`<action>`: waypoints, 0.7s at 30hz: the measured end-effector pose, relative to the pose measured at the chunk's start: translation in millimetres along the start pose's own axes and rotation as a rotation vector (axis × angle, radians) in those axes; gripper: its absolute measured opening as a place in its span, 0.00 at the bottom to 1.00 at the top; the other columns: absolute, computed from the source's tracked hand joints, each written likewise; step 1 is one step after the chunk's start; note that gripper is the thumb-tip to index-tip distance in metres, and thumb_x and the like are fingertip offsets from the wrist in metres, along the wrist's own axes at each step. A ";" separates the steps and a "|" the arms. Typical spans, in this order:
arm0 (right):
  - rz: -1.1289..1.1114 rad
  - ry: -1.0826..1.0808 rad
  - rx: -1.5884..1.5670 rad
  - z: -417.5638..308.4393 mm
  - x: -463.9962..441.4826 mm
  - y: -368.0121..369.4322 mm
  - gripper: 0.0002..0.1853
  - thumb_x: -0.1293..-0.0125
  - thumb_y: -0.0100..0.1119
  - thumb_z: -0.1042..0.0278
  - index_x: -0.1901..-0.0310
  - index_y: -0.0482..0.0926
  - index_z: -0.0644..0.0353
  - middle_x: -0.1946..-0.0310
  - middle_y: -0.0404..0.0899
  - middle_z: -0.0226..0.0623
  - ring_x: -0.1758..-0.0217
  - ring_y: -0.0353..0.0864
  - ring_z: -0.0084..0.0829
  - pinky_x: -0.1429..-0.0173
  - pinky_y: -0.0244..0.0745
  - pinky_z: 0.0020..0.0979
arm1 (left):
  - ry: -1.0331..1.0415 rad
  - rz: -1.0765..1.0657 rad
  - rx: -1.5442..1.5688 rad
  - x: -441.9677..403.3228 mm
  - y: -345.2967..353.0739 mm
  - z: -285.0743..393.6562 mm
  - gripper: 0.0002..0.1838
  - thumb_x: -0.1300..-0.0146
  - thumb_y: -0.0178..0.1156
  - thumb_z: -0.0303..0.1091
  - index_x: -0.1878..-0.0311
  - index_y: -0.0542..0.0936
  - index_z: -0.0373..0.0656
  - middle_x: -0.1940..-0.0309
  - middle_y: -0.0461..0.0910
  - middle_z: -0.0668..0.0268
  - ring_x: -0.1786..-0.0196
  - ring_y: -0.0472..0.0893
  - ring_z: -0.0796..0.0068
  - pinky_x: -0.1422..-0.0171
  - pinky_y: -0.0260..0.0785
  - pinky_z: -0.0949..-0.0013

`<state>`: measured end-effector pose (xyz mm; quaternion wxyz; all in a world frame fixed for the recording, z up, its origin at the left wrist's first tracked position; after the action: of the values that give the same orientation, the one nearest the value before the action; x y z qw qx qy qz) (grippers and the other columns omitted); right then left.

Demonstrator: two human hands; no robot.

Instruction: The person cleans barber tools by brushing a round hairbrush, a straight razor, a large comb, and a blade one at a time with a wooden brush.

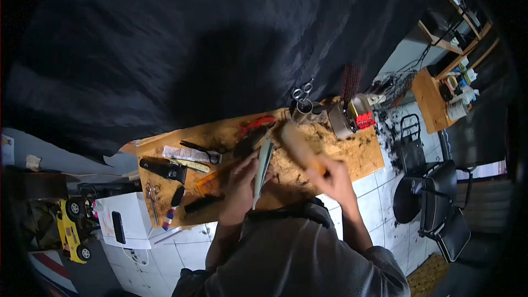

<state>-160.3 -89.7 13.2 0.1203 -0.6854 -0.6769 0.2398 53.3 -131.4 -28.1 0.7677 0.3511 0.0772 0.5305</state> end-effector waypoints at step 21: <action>-0.385 -0.255 0.031 -38.6 36.3 31.1 0.22 0.53 0.78 0.53 0.61 0.83 0.60 0.75 0.81 0.39 0.76 0.81 0.36 0.69 0.74 0.30 | -0.293 -0.182 0.536 8.4 -14.3 -16.9 0.25 0.29 0.53 0.44 0.34 0.65 0.46 0.60 0.72 0.70 0.61 0.69 0.79 0.60 0.65 0.75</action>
<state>-115.4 -49.4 24.9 0.0878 -0.5061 -0.8011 0.3073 59.4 -119.1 -47.4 0.6952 0.6053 0.1338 0.3639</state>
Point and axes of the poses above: each hand's wrist, its own x-axis away from the middle knuckle, its own y-axis out of the palm, z = x × y, the point moved 3 cm from there along -x, towards the middle knuckle
